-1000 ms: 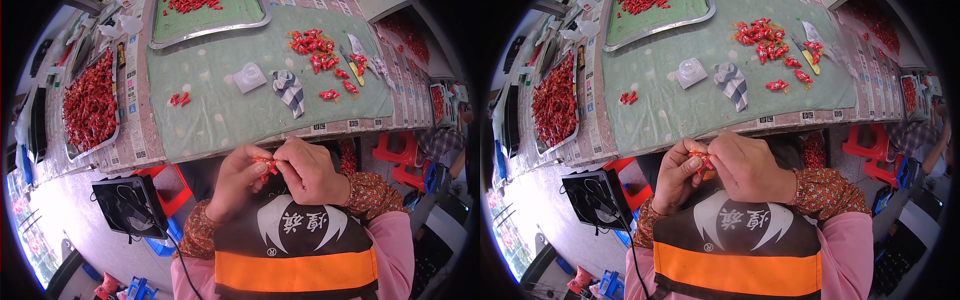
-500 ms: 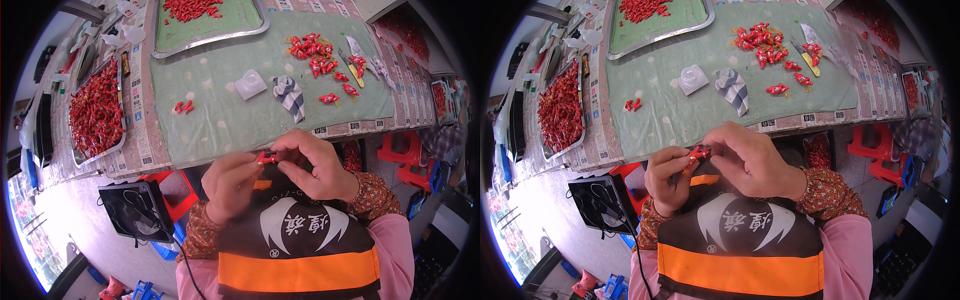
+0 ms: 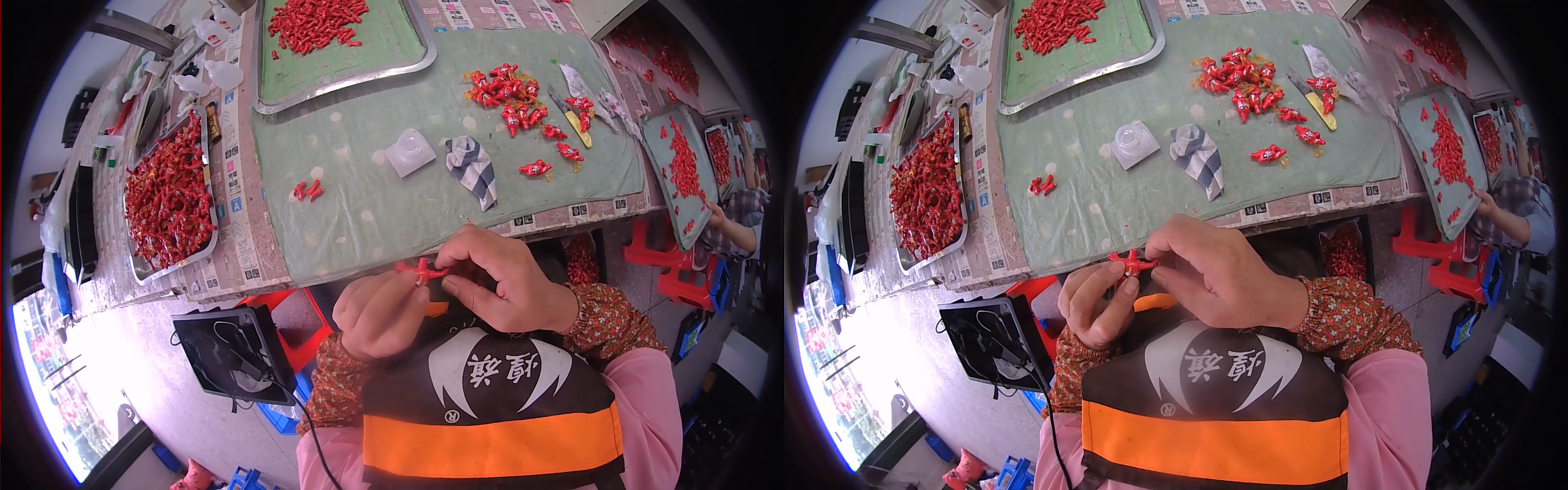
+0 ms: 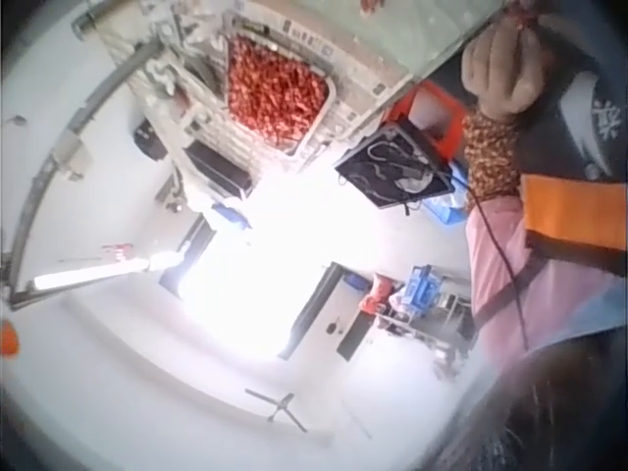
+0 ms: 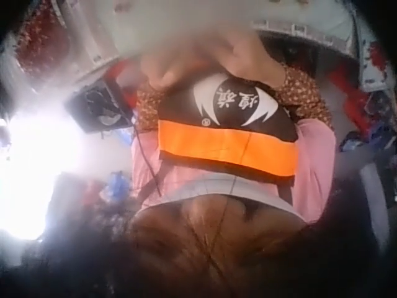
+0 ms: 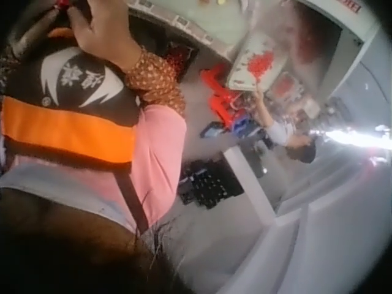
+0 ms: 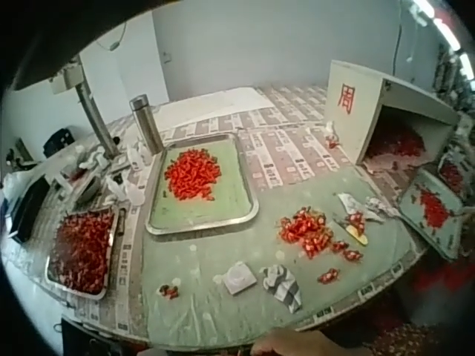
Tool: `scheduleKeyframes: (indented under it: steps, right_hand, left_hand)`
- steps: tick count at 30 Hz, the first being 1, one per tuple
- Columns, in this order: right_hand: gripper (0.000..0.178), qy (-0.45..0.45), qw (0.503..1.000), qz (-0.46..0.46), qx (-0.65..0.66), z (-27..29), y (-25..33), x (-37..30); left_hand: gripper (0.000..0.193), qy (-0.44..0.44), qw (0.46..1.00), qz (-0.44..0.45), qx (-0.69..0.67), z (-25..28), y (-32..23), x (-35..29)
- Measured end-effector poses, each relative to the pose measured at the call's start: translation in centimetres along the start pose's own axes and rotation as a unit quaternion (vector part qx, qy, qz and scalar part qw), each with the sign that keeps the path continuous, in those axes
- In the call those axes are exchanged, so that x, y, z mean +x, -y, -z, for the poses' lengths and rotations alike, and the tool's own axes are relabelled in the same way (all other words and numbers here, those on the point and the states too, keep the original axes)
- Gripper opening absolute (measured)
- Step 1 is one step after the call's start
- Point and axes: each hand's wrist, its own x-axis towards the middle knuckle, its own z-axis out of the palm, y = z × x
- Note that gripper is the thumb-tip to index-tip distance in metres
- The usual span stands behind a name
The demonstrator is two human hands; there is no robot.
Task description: The person assembles small red plastic parts by hand at a factory workbench.
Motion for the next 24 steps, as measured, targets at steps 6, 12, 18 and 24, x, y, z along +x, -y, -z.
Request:
scheduleKeyframes:
  steps: [6,12,18,24]
  right_hand:
    - [0.017,-0.010,1.000,0.018,-0.016,-0.3,0.0,0.5]
    - [0.012,-0.033,0.997,-0.062,0.020,0.9,0.2,-0.2]
    - [0.008,-0.064,0.992,-0.103,0.037,1.8,-0.2,-1.2]
    - [0.005,-0.089,0.983,-0.152,0.051,2.9,-0.4,-2.1]
  left_hand:
    - [0.035,0.003,0.999,0.036,-0.012,-0.1,0.1,0.1]
    - [0.025,-0.195,0.797,0.478,-0.314,-0.1,1.7,0.7]
    - [0.017,-0.327,0.734,0.526,-0.281,6.2,9.8,1.4]
    - [0.020,-0.347,0.773,0.512,-0.142,13.8,17.4,1.5]
